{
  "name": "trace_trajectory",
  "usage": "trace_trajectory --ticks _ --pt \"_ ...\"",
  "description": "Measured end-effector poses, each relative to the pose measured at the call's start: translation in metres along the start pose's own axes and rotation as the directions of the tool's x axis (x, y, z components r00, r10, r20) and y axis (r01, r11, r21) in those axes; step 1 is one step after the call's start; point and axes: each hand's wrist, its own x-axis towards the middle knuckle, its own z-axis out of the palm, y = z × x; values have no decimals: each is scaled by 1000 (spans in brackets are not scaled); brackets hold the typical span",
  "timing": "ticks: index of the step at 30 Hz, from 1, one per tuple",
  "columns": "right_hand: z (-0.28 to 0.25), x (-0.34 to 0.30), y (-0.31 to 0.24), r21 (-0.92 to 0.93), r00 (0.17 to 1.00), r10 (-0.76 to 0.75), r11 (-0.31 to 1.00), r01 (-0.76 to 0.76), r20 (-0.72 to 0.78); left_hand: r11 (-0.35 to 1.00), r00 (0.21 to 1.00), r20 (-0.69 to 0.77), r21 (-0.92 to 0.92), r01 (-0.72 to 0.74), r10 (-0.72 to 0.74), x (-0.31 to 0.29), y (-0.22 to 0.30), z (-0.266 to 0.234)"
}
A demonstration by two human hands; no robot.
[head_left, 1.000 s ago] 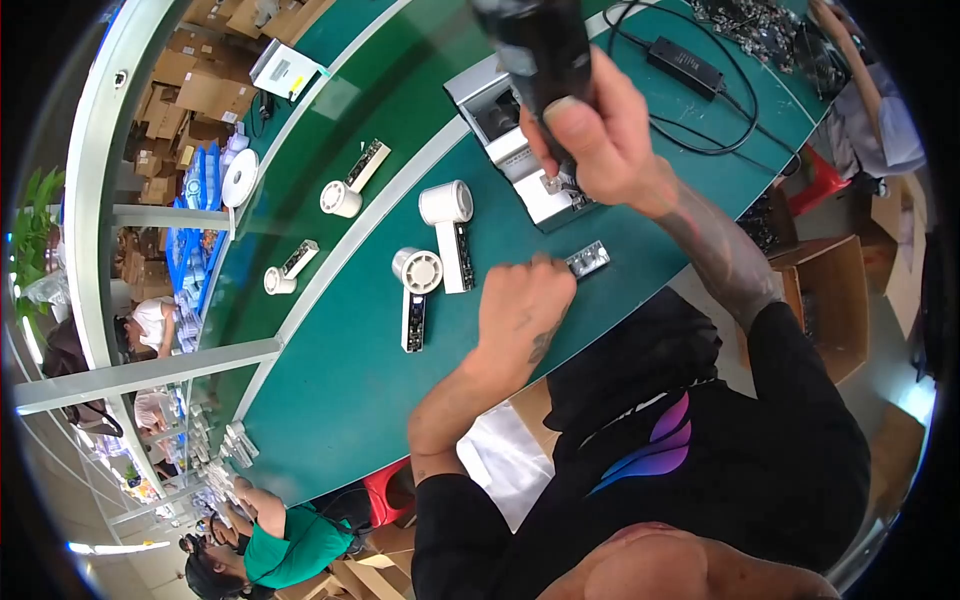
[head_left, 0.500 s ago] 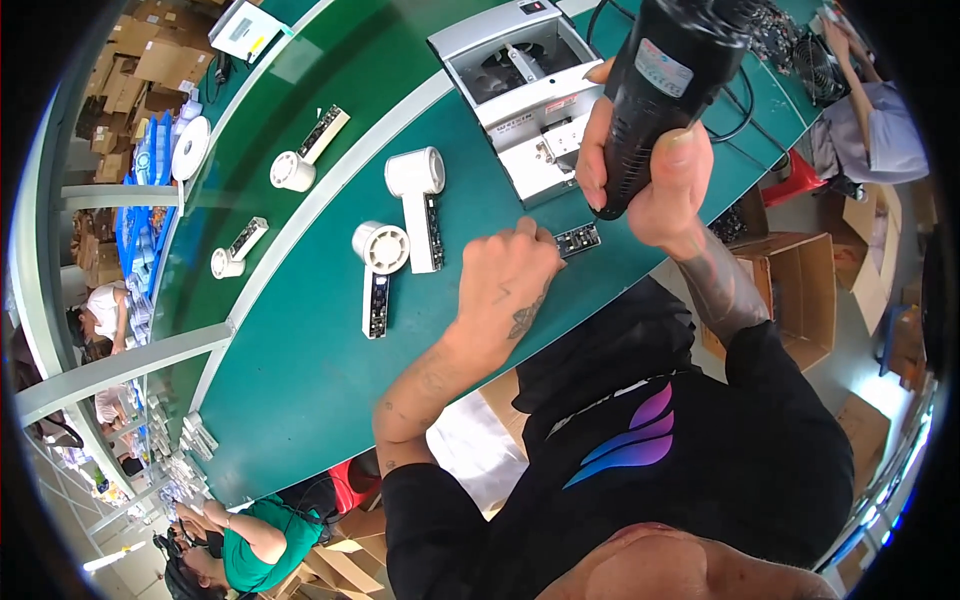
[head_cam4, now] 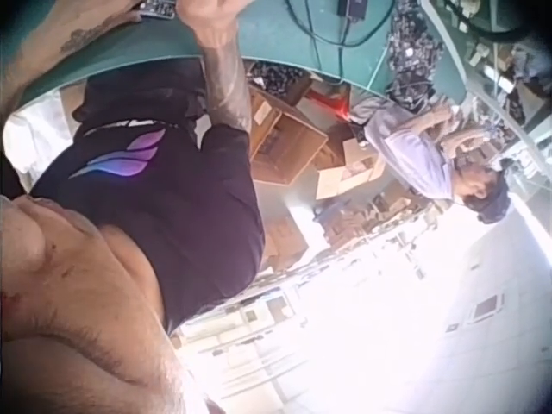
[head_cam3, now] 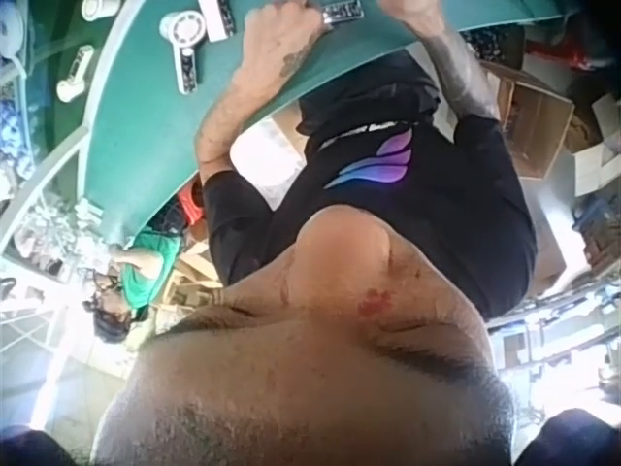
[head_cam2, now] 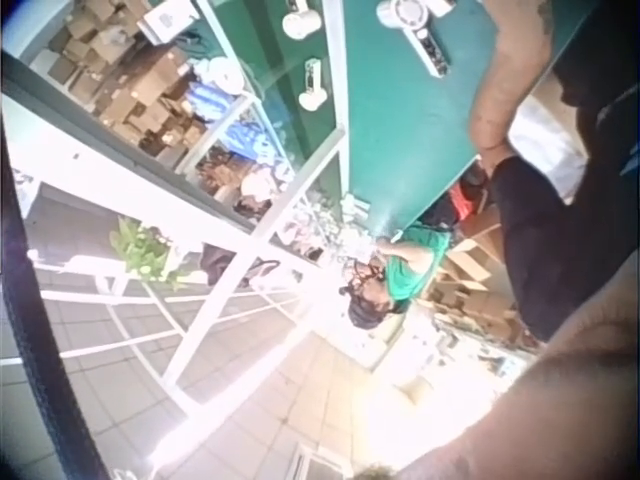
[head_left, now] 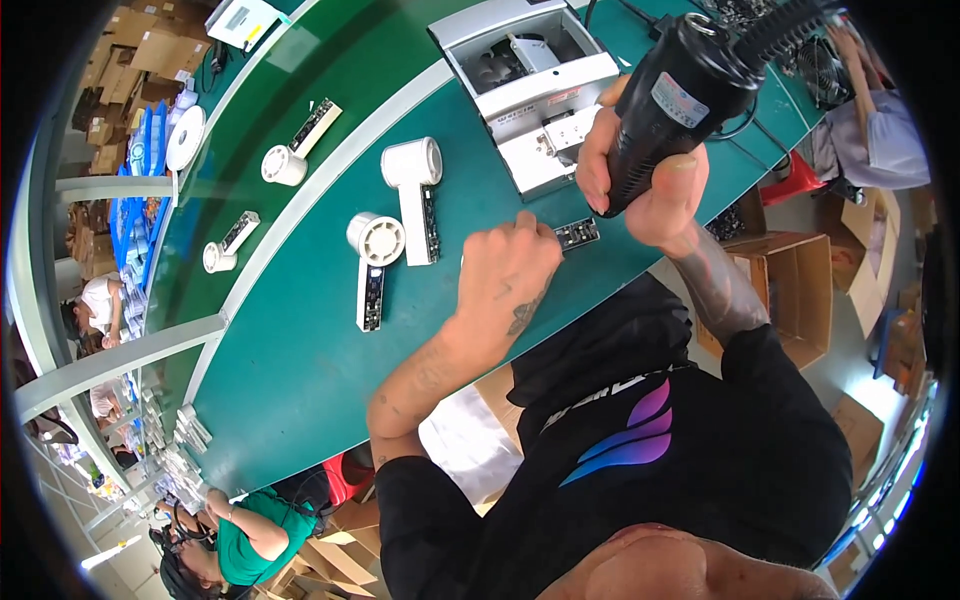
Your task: The person assembles portable fan components by positioning circuit boards onto plastic fan housings and fastening them together using an electric screwdriver.
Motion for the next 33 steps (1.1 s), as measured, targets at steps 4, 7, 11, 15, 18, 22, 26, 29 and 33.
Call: trace_trajectory --ticks 4,7,11,15,18,22,26,29,33 --pt "-2 -4 4 6 1000 3 1000 -3 8 999 1000 -9 -32 -27 27 1 -2 -3" --pt "-1 -8 3 9 999 25 1000 -24 -29 999 1000 -17 -53 -8 7 1 -1 -3" --pt "2 -2 -11 -37 988 150 988 -151 -38 996 999 -31 -87 -20 17 0 -3 -5" --pt "-2 15 -27 288 996 79 956 -60 -53 991 996 -83 -131 -40 29 -6 -5 -2" --pt "-8 39 -31 209 999 -19 978 12 35 996 1000 -24 -87 5 -7 -1 1 -3" --pt "19 61 -21 -337 1000 -2 941 5 9 991 998 -61 -132 -22 14 -1 -4 -2" --pt "20 51 -15 -259 1000 7 966 -12 -21 983 993 -110 -174 -57 38 -2 -5 0" --pt "20 32 -24 -181 996 88 979 -92 -30 983 992 -119 -173 -62 41 -4 -7 0" --pt "13 7 -35 -147 988 134 979 -144 -81 993 998 -54 -117 5 -11 -2 -2 -1"
